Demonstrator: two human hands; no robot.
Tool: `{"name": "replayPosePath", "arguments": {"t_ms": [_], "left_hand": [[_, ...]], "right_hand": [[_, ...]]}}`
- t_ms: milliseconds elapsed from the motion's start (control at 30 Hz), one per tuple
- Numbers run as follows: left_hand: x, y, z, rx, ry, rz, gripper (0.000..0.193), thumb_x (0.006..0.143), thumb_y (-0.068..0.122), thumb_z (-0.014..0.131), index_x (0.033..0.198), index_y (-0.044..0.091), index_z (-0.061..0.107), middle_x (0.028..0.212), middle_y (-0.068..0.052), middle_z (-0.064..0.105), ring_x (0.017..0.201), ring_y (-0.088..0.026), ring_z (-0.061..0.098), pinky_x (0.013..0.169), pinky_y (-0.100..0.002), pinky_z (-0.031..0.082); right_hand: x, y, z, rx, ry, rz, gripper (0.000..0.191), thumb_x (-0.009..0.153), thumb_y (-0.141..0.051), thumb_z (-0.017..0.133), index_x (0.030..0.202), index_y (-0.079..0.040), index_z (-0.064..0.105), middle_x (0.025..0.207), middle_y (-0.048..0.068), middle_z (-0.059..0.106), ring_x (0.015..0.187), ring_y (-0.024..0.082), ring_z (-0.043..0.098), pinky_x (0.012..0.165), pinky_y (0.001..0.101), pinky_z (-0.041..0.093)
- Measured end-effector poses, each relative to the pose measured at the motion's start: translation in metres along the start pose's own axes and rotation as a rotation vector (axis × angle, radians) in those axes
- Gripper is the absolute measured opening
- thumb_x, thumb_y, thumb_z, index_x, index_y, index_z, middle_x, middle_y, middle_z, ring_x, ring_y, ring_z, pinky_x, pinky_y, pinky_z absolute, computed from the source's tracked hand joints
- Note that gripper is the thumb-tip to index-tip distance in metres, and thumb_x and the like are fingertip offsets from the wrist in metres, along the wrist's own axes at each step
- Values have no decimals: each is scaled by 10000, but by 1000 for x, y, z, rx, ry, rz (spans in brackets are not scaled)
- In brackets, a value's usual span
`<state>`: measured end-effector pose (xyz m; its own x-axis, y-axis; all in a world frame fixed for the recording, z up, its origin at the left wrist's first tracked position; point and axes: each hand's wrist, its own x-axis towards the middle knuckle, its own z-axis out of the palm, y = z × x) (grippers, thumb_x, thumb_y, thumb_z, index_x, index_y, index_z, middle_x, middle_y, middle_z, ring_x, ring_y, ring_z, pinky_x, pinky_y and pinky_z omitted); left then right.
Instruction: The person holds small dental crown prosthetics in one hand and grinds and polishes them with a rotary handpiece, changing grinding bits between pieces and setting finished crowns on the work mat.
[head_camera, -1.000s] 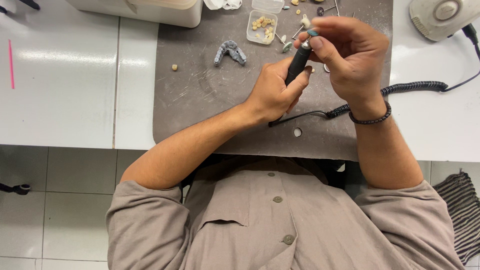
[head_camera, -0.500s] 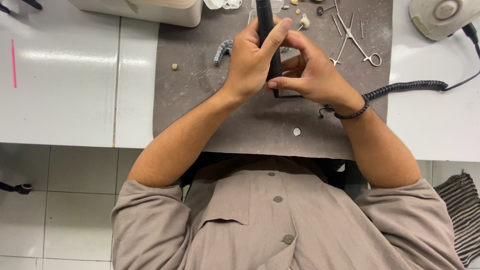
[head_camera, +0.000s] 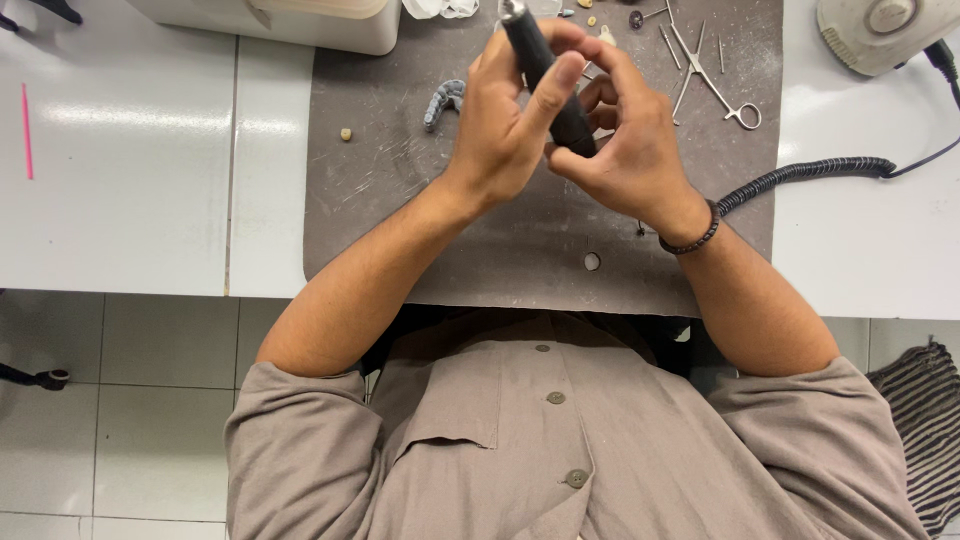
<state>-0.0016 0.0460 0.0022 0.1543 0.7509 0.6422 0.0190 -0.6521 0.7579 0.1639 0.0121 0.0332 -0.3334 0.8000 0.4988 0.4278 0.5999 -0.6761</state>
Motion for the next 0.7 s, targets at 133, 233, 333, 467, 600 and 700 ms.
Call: {"name": "replayPosePath", "arguments": {"t_ms": [133,233,333,467,600,700], "left_hand": [[8,-1,-4,-79,-95,6,337,1161,370,460,1356,116,563,1112,-29,698,1017,-145,658,933,-306,535],[9,-5,-5,-221,-164,-232,387,1085,331,458,1374,104,579,1064,-12,711,948,-127,669,886,-289,569],[5,-12,-1,77,-428,-227,285,1066,210,659,1324,90,662,1088,-56,710,928,-183,704,840,-329,591],[-11,-18,11,248,-586,60,236,902,113,788,1104,24,703,985,-149,621,886,-325,655,765,-432,544],[-21,-25,21,239,-552,92,167,892,81,772,1041,35,712,975,-142,619,887,-335,659,765,-441,548],[-18,-32,21,182,-616,67,133,925,69,764,1040,34,708,1002,-142,630,906,-337,661,773,-432,553]], "right_hand": [[-8,11,-8,117,8,198,270,936,55,640,1198,12,594,804,46,633,643,135,685,568,250,554],[-12,20,-22,283,92,254,85,1058,32,652,1090,4,578,769,44,614,565,125,615,495,246,496],[-11,25,-41,414,200,310,107,1150,-50,644,1090,-23,559,777,20,606,570,103,596,507,243,500],[-11,32,-67,287,187,244,32,1126,-13,588,1110,-3,562,852,18,624,680,96,652,562,238,529],[-18,43,-98,-320,34,38,51,1009,63,598,1024,21,623,863,100,653,706,202,613,610,319,464],[-22,55,-113,-747,-25,-59,129,879,13,636,1004,-4,660,849,134,658,738,284,633,660,361,487]]}}
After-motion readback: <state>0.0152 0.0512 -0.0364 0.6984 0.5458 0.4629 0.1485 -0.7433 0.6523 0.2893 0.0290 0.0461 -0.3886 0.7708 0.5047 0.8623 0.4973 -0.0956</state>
